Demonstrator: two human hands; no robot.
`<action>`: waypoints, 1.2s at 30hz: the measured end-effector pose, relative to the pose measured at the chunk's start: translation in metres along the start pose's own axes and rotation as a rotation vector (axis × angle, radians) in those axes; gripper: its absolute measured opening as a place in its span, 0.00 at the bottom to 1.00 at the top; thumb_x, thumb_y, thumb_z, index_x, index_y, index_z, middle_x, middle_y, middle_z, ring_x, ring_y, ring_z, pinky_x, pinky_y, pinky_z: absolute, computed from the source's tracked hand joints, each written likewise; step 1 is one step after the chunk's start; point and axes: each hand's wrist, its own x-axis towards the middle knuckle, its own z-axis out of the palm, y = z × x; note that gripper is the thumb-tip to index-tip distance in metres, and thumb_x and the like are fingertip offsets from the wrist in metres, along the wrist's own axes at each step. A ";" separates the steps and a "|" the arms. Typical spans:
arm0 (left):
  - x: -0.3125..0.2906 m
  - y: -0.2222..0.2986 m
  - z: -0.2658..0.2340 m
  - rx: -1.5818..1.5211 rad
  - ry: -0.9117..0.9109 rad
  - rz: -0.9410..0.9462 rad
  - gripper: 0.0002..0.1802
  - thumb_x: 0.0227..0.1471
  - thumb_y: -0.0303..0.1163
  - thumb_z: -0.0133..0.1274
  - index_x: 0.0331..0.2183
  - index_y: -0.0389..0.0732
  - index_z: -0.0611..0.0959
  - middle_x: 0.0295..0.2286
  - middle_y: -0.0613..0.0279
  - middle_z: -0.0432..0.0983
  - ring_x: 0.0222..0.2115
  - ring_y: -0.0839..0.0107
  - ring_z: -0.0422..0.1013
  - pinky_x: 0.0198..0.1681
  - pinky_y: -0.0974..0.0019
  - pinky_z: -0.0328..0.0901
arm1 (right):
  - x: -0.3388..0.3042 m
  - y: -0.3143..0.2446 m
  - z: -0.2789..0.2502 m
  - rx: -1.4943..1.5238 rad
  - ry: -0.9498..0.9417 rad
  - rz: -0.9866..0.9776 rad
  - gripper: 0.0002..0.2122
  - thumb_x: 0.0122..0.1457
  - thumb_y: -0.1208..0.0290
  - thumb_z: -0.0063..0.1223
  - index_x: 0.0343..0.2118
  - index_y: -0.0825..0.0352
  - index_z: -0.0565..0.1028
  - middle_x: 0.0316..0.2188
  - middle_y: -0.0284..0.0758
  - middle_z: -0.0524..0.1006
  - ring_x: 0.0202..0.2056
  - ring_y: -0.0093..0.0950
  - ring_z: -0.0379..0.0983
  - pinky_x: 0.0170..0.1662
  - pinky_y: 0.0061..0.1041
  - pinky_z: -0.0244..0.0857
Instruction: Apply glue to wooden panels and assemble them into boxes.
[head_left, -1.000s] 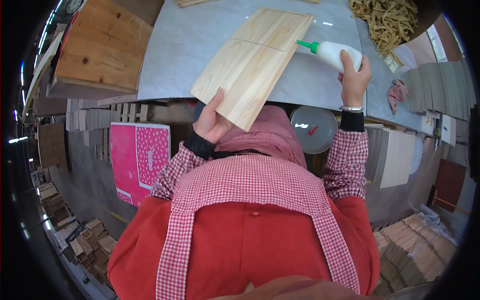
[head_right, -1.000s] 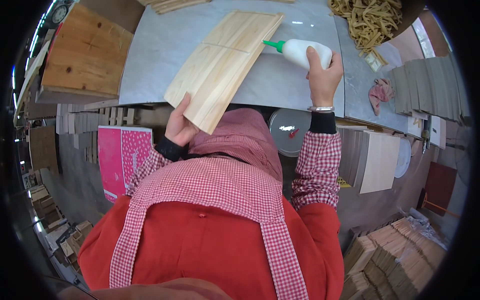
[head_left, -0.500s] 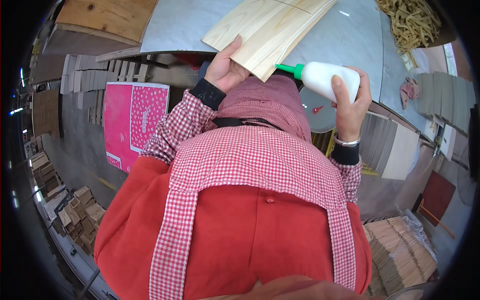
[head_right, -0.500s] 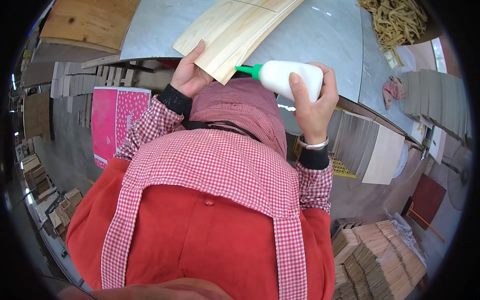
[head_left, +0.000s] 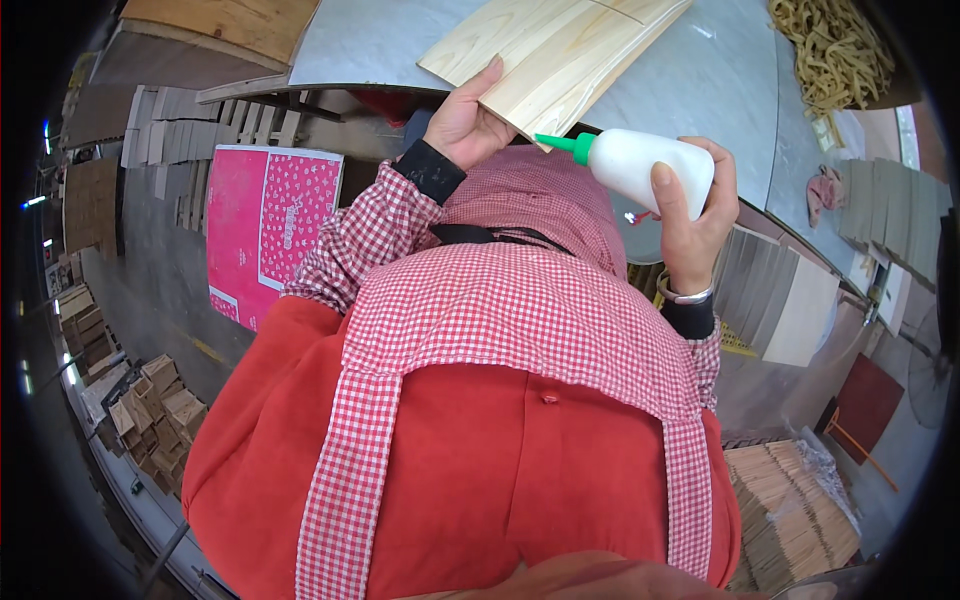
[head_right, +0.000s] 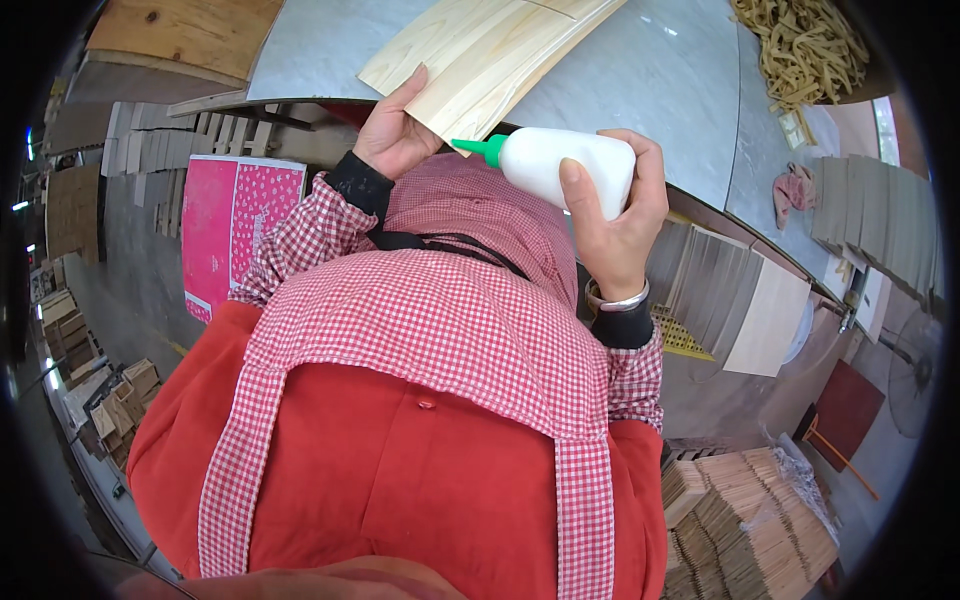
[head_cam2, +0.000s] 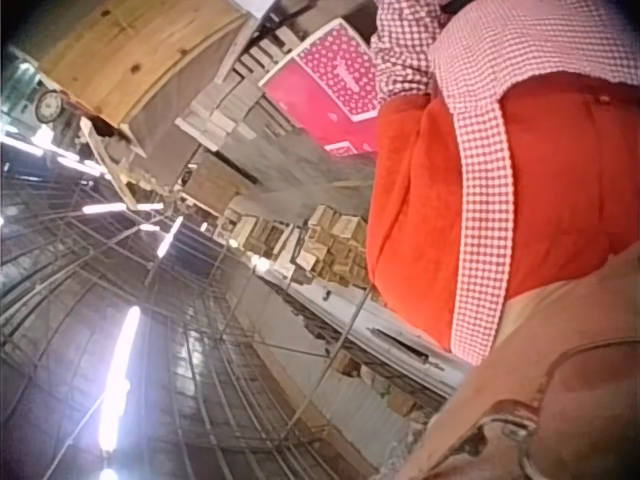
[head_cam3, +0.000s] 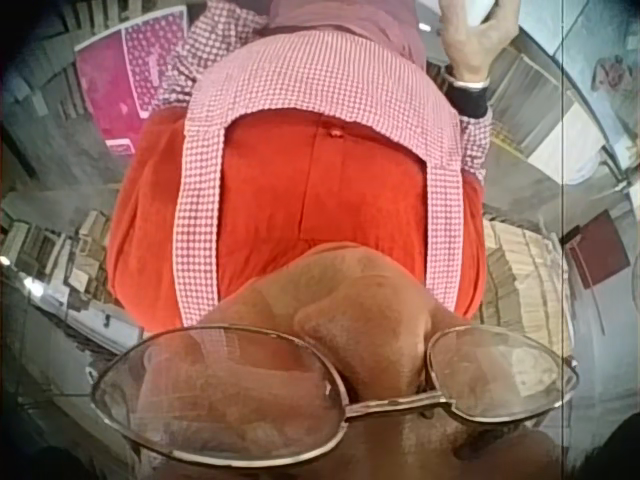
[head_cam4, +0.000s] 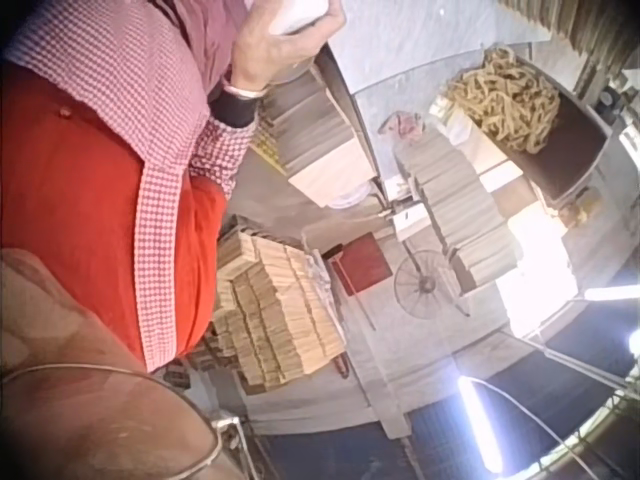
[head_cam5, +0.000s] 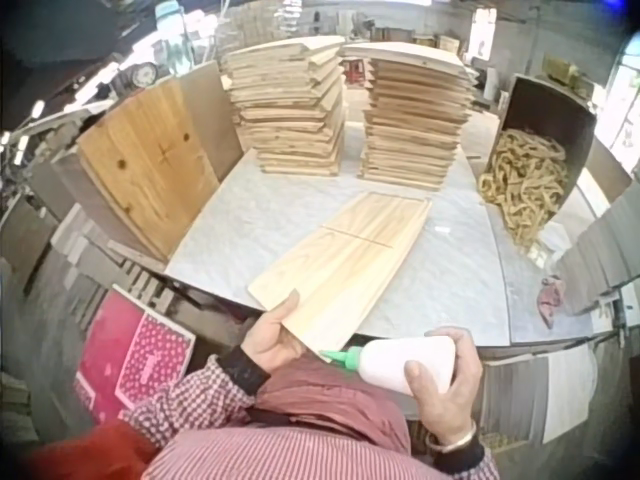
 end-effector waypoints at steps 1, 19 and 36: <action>0.003 0.002 0.002 0.004 -0.010 0.004 0.29 0.60 0.37 0.47 0.57 0.36 0.59 0.55 0.50 0.63 0.57 0.59 0.60 0.61 0.53 0.56 | 0.002 -0.001 -0.001 0.000 0.005 -0.011 0.17 0.53 0.67 0.60 0.40 0.70 0.68 0.32 0.33 0.72 0.32 0.20 0.67 0.35 0.20 0.64; -0.084 0.065 -0.066 0.066 0.148 0.200 0.33 0.59 0.40 0.47 0.59 0.36 0.57 0.57 0.48 0.59 0.57 0.55 0.58 0.61 0.52 0.54 | 0.020 0.008 -0.002 0.461 0.409 0.134 0.18 0.59 0.60 0.50 0.44 0.69 0.65 0.29 0.36 0.71 0.18 0.21 0.65 0.18 0.17 0.58; -0.059 0.217 0.038 2.561 0.834 0.252 0.18 0.49 0.43 0.51 0.23 0.37 0.81 0.25 0.46 0.76 0.30 0.49 0.73 0.32 0.50 0.68 | 0.075 0.023 -0.024 0.572 0.534 0.143 0.19 0.60 0.56 0.45 0.45 0.68 0.65 0.29 0.36 0.71 0.18 0.20 0.63 0.16 0.17 0.53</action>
